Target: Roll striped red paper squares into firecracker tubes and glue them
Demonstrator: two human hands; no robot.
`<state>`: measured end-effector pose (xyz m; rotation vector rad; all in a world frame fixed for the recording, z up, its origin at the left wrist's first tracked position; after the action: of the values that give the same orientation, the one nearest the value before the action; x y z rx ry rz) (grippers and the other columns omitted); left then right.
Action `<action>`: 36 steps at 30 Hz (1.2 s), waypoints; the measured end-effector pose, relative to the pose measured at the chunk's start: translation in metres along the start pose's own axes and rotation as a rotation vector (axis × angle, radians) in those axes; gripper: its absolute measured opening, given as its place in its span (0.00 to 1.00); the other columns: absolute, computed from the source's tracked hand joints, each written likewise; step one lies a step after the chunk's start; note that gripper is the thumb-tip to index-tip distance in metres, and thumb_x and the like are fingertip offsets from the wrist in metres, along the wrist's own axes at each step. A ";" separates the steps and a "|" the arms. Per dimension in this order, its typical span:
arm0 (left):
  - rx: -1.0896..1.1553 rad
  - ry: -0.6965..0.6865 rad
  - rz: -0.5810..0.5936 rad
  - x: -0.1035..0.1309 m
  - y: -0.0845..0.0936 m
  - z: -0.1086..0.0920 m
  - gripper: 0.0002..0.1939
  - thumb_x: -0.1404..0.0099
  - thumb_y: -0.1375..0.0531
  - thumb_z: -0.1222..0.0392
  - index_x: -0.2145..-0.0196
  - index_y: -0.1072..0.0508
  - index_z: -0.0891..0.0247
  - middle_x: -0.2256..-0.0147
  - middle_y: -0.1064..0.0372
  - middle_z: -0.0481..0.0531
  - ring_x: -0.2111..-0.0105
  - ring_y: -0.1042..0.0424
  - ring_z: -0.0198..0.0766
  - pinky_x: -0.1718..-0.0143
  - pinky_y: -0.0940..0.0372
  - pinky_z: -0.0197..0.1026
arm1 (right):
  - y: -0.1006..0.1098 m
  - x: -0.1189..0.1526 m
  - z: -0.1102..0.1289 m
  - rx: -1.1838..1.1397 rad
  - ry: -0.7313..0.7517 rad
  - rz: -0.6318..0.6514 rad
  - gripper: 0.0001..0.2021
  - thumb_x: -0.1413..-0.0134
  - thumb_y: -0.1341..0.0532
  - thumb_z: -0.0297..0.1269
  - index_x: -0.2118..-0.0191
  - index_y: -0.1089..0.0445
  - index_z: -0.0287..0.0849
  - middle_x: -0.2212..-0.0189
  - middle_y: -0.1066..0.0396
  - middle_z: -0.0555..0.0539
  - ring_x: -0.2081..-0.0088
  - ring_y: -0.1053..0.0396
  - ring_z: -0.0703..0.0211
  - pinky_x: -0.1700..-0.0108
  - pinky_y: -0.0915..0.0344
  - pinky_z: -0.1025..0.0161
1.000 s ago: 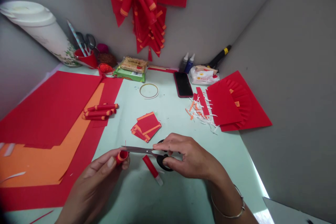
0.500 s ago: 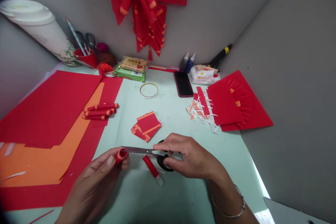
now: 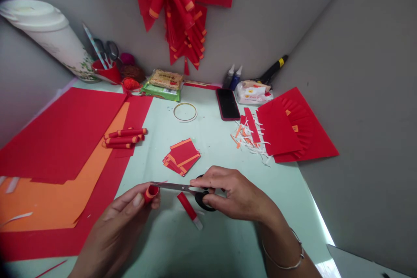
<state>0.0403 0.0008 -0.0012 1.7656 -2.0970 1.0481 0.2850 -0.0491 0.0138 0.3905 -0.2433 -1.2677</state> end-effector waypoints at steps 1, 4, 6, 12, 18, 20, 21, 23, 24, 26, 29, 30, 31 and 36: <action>-0.001 -0.001 -0.004 0.000 0.000 0.000 0.17 0.52 0.24 0.51 0.65 0.15 0.61 0.74 0.23 0.53 0.69 0.27 0.40 0.62 0.31 0.38 | 0.000 0.000 0.000 0.001 0.004 -0.003 0.25 0.42 0.38 0.24 0.41 0.28 0.55 0.56 0.26 0.46 0.58 0.26 0.59 0.54 0.28 0.59; 0.007 -0.003 -0.011 0.002 -0.001 0.000 0.17 0.50 0.25 0.51 0.64 0.15 0.61 0.74 0.23 0.53 0.69 0.28 0.40 0.62 0.31 0.38 | 0.000 0.001 -0.001 0.010 0.013 -0.013 0.25 0.42 0.38 0.25 0.41 0.28 0.55 0.56 0.26 0.46 0.57 0.26 0.59 0.54 0.28 0.59; 0.005 0.002 -0.001 0.002 -0.001 0.000 0.17 0.51 0.25 0.51 0.65 0.15 0.62 0.74 0.23 0.54 0.69 0.28 0.40 0.62 0.31 0.39 | 0.000 0.001 -0.001 0.021 0.021 -0.018 0.25 0.42 0.38 0.25 0.41 0.29 0.55 0.56 0.26 0.46 0.57 0.26 0.59 0.54 0.28 0.59; 0.034 0.008 -0.001 0.000 0.002 0.000 0.17 0.50 0.25 0.50 0.65 0.15 0.63 0.75 0.25 0.53 0.70 0.29 0.40 0.63 0.32 0.39 | 0.000 0.002 -0.002 0.031 0.031 -0.052 0.23 0.41 0.37 0.26 0.42 0.27 0.53 0.56 0.25 0.46 0.58 0.26 0.59 0.55 0.28 0.59; 0.041 -0.022 -0.006 0.005 -0.004 -0.006 0.16 0.49 0.26 0.52 0.64 0.15 0.63 0.72 0.23 0.54 0.70 0.30 0.38 0.62 0.32 0.38 | 0.005 0.000 -0.002 0.084 -0.058 -0.090 0.23 0.43 0.38 0.26 0.44 0.26 0.50 0.58 0.26 0.46 0.63 0.28 0.60 0.60 0.29 0.61; 0.051 -0.034 -0.035 0.006 -0.007 -0.008 0.16 0.49 0.25 0.52 0.64 0.15 0.63 0.71 0.23 0.53 0.70 0.30 0.38 0.62 0.32 0.38 | 0.004 -0.001 -0.001 0.079 -0.058 -0.083 0.23 0.44 0.38 0.26 0.44 0.26 0.50 0.58 0.27 0.46 0.63 0.29 0.60 0.60 0.29 0.61; 0.052 -0.030 -0.040 0.006 -0.007 -0.008 0.17 0.50 0.25 0.52 0.65 0.15 0.63 0.71 0.23 0.53 0.70 0.30 0.38 0.62 0.32 0.38 | 0.004 -0.001 0.000 0.072 -0.052 -0.075 0.22 0.44 0.38 0.26 0.44 0.26 0.50 0.59 0.27 0.46 0.63 0.29 0.60 0.60 0.29 0.61; 0.049 -0.022 -0.049 0.005 -0.008 -0.008 0.17 0.52 0.24 0.52 0.65 0.15 0.62 0.71 0.23 0.53 0.70 0.30 0.38 0.63 0.32 0.38 | 0.002 0.000 0.002 0.058 -0.039 -0.057 0.22 0.43 0.38 0.26 0.44 0.27 0.50 0.58 0.26 0.46 0.63 0.28 0.60 0.59 0.28 0.61; 0.047 -0.023 -0.056 0.004 -0.008 -0.008 0.18 0.53 0.24 0.52 0.65 0.15 0.61 0.71 0.22 0.53 0.70 0.30 0.37 0.63 0.32 0.38 | 0.002 0.000 0.002 0.058 -0.036 -0.049 0.22 0.43 0.38 0.26 0.44 0.27 0.50 0.58 0.26 0.46 0.63 0.28 0.60 0.58 0.28 0.61; 0.041 -0.038 -0.067 0.003 -0.007 -0.008 0.18 0.52 0.24 0.52 0.64 0.15 0.61 0.71 0.23 0.53 0.70 0.30 0.37 0.63 0.33 0.37 | 0.003 0.001 0.002 0.079 -0.034 -0.042 0.22 0.42 0.39 0.27 0.44 0.27 0.50 0.58 0.26 0.46 0.63 0.28 0.60 0.59 0.29 0.61; 0.015 -0.053 -0.069 0.002 -0.007 -0.008 0.18 0.51 0.24 0.52 0.63 0.15 0.61 0.71 0.23 0.52 0.69 0.30 0.37 0.63 0.33 0.37 | 0.009 0.003 -0.004 0.188 -0.071 -0.114 0.21 0.41 0.39 0.30 0.43 0.28 0.51 0.59 0.26 0.46 0.63 0.28 0.59 0.61 0.30 0.62; 0.006 -0.053 -0.068 0.002 -0.007 -0.007 0.18 0.52 0.24 0.52 0.63 0.15 0.60 0.70 0.23 0.52 0.69 0.30 0.37 0.63 0.33 0.37 | 0.012 0.003 -0.008 0.247 -0.099 -0.168 0.20 0.40 0.39 0.31 0.42 0.28 0.51 0.60 0.26 0.46 0.63 0.28 0.58 0.60 0.30 0.61; -0.002 -0.055 -0.067 0.002 -0.006 -0.007 0.18 0.52 0.24 0.52 0.63 0.15 0.60 0.69 0.22 0.52 0.68 0.29 0.37 0.62 0.33 0.37 | 0.015 0.004 -0.014 0.315 -0.136 -0.228 0.20 0.39 0.40 0.32 0.42 0.29 0.50 0.60 0.27 0.46 0.62 0.28 0.56 0.59 0.30 0.60; -0.060 -0.096 -0.066 0.002 -0.004 -0.004 0.14 0.52 0.24 0.55 0.66 0.16 0.57 0.64 0.20 0.51 0.62 0.26 0.39 0.59 0.33 0.34 | 0.020 0.005 -0.044 0.654 -0.291 -0.400 0.18 0.37 0.42 0.35 0.42 0.31 0.43 0.55 0.28 0.39 0.55 0.28 0.45 0.54 0.31 0.50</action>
<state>0.0422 0.0022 0.0043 1.8775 -2.0855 0.8900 0.3208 -0.0427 -0.0179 0.8438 -0.8721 -1.6241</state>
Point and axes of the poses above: each hand's wrist, its own x-axis away from the middle knuckle, its own y-axis out of the back of the hand, z = x × y, the point moved 2 cm from there along -x, towards the middle knuckle
